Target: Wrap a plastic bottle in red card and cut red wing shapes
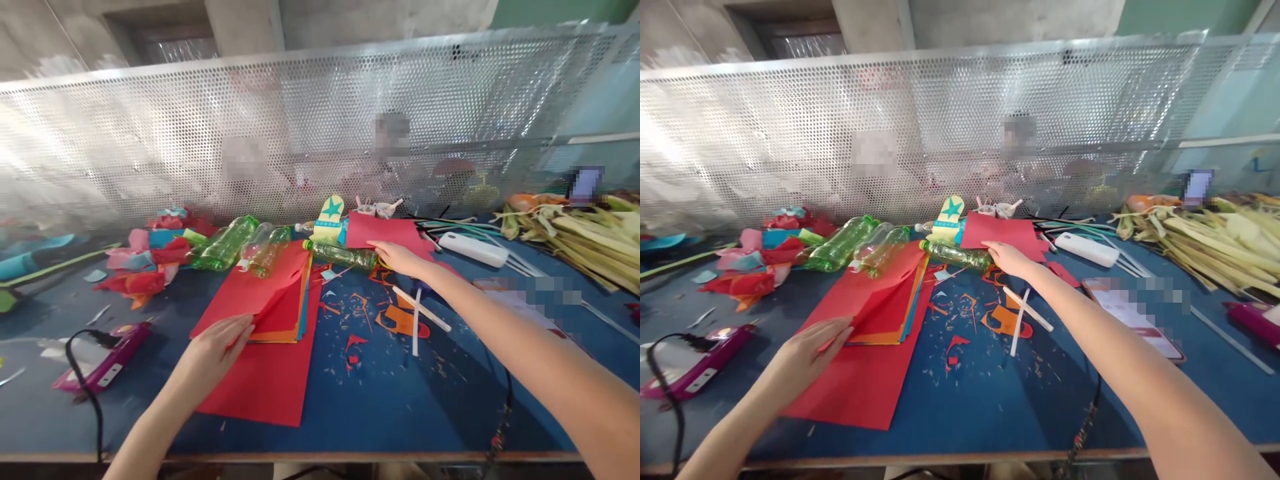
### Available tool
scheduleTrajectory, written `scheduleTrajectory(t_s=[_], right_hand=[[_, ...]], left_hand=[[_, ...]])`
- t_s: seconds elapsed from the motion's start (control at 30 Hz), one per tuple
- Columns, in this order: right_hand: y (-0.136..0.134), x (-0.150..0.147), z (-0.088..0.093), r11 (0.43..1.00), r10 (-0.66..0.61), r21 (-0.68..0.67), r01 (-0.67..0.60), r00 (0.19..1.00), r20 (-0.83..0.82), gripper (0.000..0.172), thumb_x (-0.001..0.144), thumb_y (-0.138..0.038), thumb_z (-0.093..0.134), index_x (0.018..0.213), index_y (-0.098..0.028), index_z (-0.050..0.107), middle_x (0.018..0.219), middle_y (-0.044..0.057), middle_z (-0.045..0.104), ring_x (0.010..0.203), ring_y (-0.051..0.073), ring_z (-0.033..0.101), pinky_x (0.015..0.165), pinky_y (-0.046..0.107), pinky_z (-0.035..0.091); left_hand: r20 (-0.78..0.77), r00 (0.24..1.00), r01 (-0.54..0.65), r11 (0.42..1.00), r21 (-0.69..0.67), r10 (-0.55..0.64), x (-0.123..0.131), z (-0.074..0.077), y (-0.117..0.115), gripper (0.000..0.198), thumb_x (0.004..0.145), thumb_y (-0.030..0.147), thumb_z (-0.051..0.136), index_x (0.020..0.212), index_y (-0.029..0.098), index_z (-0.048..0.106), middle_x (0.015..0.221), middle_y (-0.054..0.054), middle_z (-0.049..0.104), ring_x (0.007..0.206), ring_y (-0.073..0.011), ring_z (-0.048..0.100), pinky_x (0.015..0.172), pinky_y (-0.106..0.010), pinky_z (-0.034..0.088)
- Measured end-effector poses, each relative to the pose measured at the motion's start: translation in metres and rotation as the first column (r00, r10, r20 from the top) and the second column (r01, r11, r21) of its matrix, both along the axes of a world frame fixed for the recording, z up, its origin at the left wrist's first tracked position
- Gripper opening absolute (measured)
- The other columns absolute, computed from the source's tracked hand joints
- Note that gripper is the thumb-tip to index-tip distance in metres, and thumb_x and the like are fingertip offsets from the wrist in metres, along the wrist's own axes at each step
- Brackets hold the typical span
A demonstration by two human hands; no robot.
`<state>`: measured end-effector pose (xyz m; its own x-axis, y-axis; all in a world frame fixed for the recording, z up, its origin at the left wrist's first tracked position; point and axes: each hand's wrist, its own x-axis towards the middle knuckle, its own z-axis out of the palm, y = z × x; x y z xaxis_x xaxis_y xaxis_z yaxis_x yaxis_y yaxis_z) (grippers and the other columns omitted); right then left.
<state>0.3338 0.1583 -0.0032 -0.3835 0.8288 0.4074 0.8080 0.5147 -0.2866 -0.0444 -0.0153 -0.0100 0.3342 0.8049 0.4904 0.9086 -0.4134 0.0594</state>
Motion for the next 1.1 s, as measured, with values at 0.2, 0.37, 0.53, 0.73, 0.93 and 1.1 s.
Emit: scheduleTrajectory(t_s=[0.2,0.37,0.53,0.73,0.93,1.1], right_hand=[[-0.027,-0.051,0.029,0.979,0.194,-0.065,-0.192,0.981,0.024,0.056,0.090,-0.005,0.027,0.139,-0.025,0.047,0.139,0.005,0.054,0.126,0.019,0.052,0.111,0.044,0.035],[-0.065,-0.124,0.020,0.874,0.463,-0.220,-0.433,0.879,0.113,0.055,0.090,-0.038,0.056,0.142,-0.023,0.044,0.146,0.008,0.046,0.133,0.022,0.044,0.110,0.036,0.036],[-0.055,-0.166,0.006,0.848,0.486,-0.322,-0.420,0.859,0.162,0.084,0.074,-0.056,0.071,0.143,-0.017,0.043,0.149,0.020,0.036,0.137,0.038,0.033,0.111,0.051,0.031],[-0.044,-0.165,0.001,0.865,0.472,-0.272,-0.422,0.869,0.151,0.033,0.092,-0.025,0.056,0.123,-0.015,0.063,0.129,0.016,0.061,0.119,0.030,0.057,0.103,0.043,0.040],[-0.060,-0.129,0.008,0.892,0.418,-0.217,-0.396,0.907,0.063,0.033,0.084,0.000,0.050,0.098,-0.019,0.072,0.108,0.004,0.072,0.102,0.019,0.066,0.089,0.029,0.050],[-0.069,-0.078,0.033,0.958,0.267,-0.091,-0.273,0.961,-0.078,0.040,0.087,-0.004,0.046,0.120,-0.021,0.062,0.120,0.002,0.067,0.106,0.016,0.064,0.094,0.027,0.048]], left_hand=[[-0.255,0.946,0.228,0.969,0.093,-0.198,0.015,-0.007,-0.008,0.039,0.093,0.016,0.035,0.107,0.020,0.071,0.106,-0.010,0.075,0.098,-0.0218,0.071,0.084,-0.032,0.058],[-0.271,0.934,0.250,0.968,0.031,-0.233,0.021,-0.011,-0.007,0.040,0.090,0.011,0.036,0.109,0.020,0.070,0.109,-0.011,0.074,0.102,-0.0222,0.069,0.086,-0.034,0.057],[-0.188,0.958,0.216,0.976,-0.036,-0.219,0.022,-0.016,-0.008,0.039,0.088,0.010,0.041,0.113,0.023,0.069,0.110,-0.009,0.074,0.103,-0.0214,0.069,0.088,-0.034,0.056],[-0.105,0.973,0.203,0.978,-0.043,-0.206,0.021,-0.017,-0.008,0.037,0.091,0.017,0.040,0.112,0.025,0.069,0.113,-0.005,0.073,0.102,-0.0200,0.069,0.089,-0.031,0.056],[-0.071,0.978,0.199,0.980,0.028,-0.196,0.016,-0.022,0.000,0.036,0.093,0.027,0.038,0.109,0.022,0.070,0.108,-0.006,0.074,0.096,-0.0199,0.072,0.084,-0.030,0.058],[-0.001,0.993,0.120,0.977,0.177,-0.122,0.008,-0.018,0.003,0.033,0.093,0.037,0.039,0.101,0.025,0.069,0.094,-0.002,0.078,0.082,-0.0215,0.074,0.076,-0.029,0.060]])
